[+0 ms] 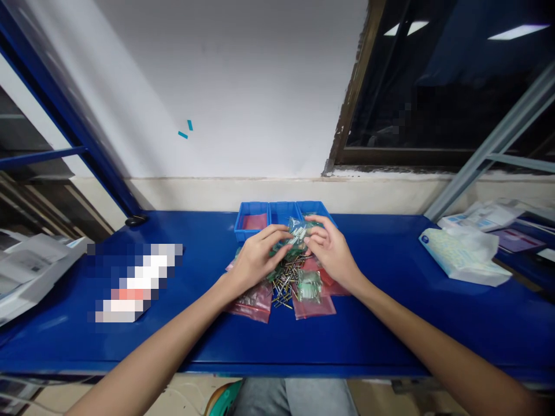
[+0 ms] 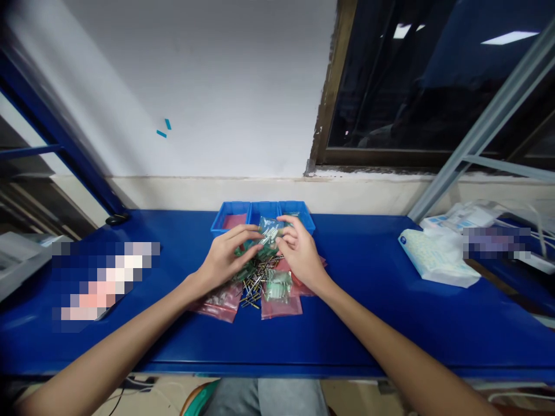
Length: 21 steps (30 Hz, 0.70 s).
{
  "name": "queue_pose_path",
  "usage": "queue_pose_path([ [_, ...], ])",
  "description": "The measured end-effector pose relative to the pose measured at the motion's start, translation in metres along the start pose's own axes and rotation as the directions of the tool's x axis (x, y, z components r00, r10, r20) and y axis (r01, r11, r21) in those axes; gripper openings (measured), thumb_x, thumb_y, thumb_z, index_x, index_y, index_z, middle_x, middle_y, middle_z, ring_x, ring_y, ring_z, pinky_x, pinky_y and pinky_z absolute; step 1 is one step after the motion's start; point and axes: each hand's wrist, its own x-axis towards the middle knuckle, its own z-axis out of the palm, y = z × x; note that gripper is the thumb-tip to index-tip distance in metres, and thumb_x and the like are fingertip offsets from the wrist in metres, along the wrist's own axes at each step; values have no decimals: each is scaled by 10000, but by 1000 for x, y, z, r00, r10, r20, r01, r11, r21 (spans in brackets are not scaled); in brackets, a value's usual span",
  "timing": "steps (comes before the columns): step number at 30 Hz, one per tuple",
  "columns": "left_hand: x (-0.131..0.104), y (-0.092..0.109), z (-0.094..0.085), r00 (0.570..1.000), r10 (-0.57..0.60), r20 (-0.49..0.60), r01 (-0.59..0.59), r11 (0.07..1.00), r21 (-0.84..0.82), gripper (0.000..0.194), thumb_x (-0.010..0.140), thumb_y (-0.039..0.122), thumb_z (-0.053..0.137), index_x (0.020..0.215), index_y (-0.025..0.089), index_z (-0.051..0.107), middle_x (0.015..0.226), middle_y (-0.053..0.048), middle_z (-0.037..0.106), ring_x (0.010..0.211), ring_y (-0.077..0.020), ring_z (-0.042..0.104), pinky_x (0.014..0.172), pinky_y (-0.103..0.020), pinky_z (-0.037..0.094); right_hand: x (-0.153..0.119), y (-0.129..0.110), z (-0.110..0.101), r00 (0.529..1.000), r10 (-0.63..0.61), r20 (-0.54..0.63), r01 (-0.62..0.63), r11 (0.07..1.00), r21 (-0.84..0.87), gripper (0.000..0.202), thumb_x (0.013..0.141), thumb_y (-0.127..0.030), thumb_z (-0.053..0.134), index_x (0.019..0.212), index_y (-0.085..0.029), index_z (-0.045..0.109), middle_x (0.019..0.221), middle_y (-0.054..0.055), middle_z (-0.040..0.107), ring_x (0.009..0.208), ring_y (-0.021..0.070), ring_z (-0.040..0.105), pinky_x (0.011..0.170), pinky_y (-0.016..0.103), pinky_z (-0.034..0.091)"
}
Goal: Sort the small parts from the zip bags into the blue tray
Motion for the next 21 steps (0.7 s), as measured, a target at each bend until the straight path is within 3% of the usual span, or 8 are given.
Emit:
queue_pose_path([
  [3,2,3,0,1000,-6,-11,6,1000,-27,172,973,151,509,1102,191,616,1165,-85,657,1084,-176,632,929,-358,543,-2,-2,0,997,-64,42,70,988,-138,449,881,-291,606,1314,-268,488,1186,78,632,807,171,654,748,354,555],
  [8,1,3,3,992,-118,-38,115,991,-64,234,920,104,540,1131,189,594,1019,-54,678,870,-152,638,780,-323,548,-5,-8,0,974,-220,47,218,866,-450,145,928,-272,546,998,-221,662,995,55,673,868,201,631,794,365,504],
  [12,9,2,4,976,-203,-82,189,970,-152,232,908,132,579,1132,190,595,1008,-50,660,827,-139,621,747,-302,543,5,-12,-10,979,-203,9,186,876,-445,112,902,-262,572,924,-208,667,901,44,669,777,181,614,717,337,490],
  [14,23,0,3,974,-209,-83,188,959,-210,211,909,151,581,1117,186,598,1019,-60,660,845,-145,631,745,-298,552,16,-17,-20,982,-186,-29,160,906,-392,150,878,-269,600,1002,-205,655,887,44,667,782,184,622,715,332,498],
  [18,72,-7,8,973,-210,-96,179,950,-256,132,886,158,592,1014,175,618,984,-59,686,844,-151,651,753,-299,562,47,-31,-47,972,-211,-99,168,928,-333,447,815,-263,662,1247,-210,557,899,37,644,685,157,615,668,313,509],
  [21,109,-17,20,959,-257,-121,218,939,-267,124,854,99,566,953,158,612,969,-58,684,800,-144,651,738,-297,555,70,-33,-66,953,-250,-170,165,901,-400,465,787,-256,673,1239,-209,573,855,29,635,647,157,621,647,309,515],
])
